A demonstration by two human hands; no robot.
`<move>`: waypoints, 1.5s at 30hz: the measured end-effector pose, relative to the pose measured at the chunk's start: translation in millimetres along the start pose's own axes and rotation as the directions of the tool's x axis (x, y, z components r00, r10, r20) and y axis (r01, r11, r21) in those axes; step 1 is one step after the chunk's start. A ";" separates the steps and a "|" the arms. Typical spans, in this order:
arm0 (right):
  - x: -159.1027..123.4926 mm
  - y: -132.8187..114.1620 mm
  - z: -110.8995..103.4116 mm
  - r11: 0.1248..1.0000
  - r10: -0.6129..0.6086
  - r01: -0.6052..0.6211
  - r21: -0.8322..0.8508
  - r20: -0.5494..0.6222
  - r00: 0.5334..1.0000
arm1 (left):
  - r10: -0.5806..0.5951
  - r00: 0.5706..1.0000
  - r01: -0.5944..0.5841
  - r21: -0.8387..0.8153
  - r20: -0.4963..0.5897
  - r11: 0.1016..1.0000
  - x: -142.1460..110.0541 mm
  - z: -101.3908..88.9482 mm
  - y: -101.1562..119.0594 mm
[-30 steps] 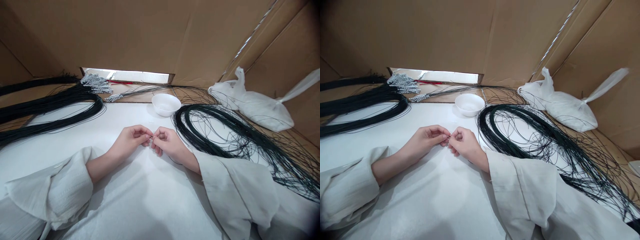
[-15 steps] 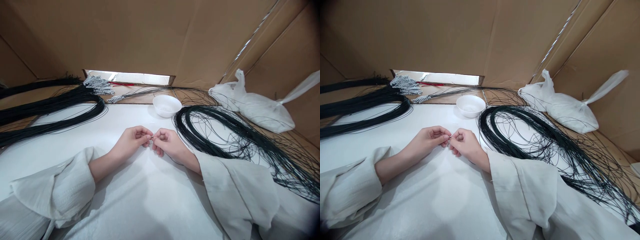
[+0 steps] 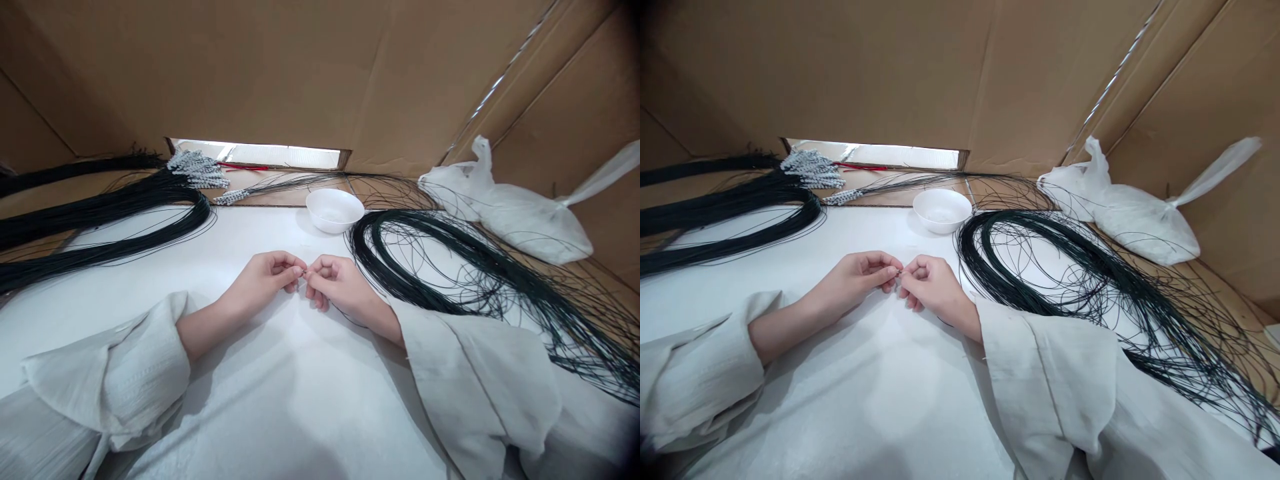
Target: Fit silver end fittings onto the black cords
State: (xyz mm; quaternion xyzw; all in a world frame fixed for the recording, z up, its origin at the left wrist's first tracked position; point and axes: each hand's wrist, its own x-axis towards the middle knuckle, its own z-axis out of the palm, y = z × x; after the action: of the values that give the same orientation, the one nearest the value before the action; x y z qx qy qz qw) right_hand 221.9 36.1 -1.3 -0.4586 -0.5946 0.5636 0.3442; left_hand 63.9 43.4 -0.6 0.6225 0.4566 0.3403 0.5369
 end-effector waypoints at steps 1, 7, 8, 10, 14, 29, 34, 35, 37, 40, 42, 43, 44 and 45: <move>0.2 0.0 0.0 1.000 -0.005 0.005 -0.002 0.000 1.000 | 0.001 1.000 -0.001 -0.005 0.001 1.000 0.1 -0.2 -0.5; 0.8 2.8 -0.7 0.999 -0.036 0.036 -0.010 0.015 0.999 | 0.008 1.000 -0.008 -0.024 0.004 1.000 0.0 -1.8 -3.0; 0.8 3.3 -0.9 0.999 -0.039 0.039 -0.008 0.018 0.999 | 0.010 1.000 -0.010 -0.024 0.004 1.000 -0.1 -1.9 -3.2; 0.8 4.4 -1.5 0.999 -0.042 0.042 0.002 0.019 0.999 | 0.012 1.000 -0.012 -0.026 0.002 1.000 -0.3 -1.9 -3.4; 1.4 5.9 -2.1 0.999 -0.045 0.045 0.026 0.020 0.999 | 0.011 1.000 -0.011 -0.035 0.008 0.999 -0.2 -1.7 -3.8; -2.7 0.0 -1.5 1.000 -0.020 0.020 0.017 0.005 1.000 | -0.014 1.000 0.014 -0.018 0.015 1.000 0.6 0.0 -1.3; -1.6 1.3 -1.4 1.000 -0.030 0.030 0.006 0.002 1.000 | -0.010 1.000 0.010 -0.020 0.028 1.000 0.6 -0.3 -0.5; -1.4 1.6 -1.3 1.000 -0.030 0.030 0.008 0.001 1.000 | -0.007 1.000 0.008 -0.013 0.029 1.000 0.5 -0.1 -0.3; -0.8 2.3 -1.2 0.999 -0.029 0.029 0.017 0.000 1.000 | 0.001 1.000 -0.001 0.012 0.025 1.000 0.2 0.4 0.2; 0.1 4.3 -1.7 0.999 -0.026 0.026 0.039 0.010 1.000 | 0.029 0.999 -0.030 0.049 0.015 0.998 -1.0 1.6 0.3; 0.2 5.4 -2.1 0.998 -0.031 0.029 0.050 0.022 0.999 | 0.060 0.998 -0.060 0.077 0.007 0.995 -2.4 2.7 -0.3; 0.2 5.8 -2.3 0.998 -0.034 0.033 0.056 0.029 0.999 | 0.082 0.997 -0.081 0.100 -0.001 0.992 -3.3 3.3 -0.6; 0.0 5.9 -2.4 0.998 -0.039 0.037 0.058 0.034 0.999 | 0.107 0.994 -0.105 0.133 -0.009 0.986 -4.1 3.8 -1.0; -0.1 5.9 -2.5 0.998 -0.042 0.040 0.058 0.039 0.998 | 0.134 0.991 -0.129 0.173 -0.019 0.976 -5.0 4.2 -1.4</move>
State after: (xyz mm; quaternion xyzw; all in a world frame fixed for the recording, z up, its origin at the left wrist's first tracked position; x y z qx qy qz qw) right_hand 225.2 36.5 -6.8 -0.4250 -0.5942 0.5823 0.3567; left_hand 65.7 37.3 -2.4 0.6901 0.4501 0.3437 0.4506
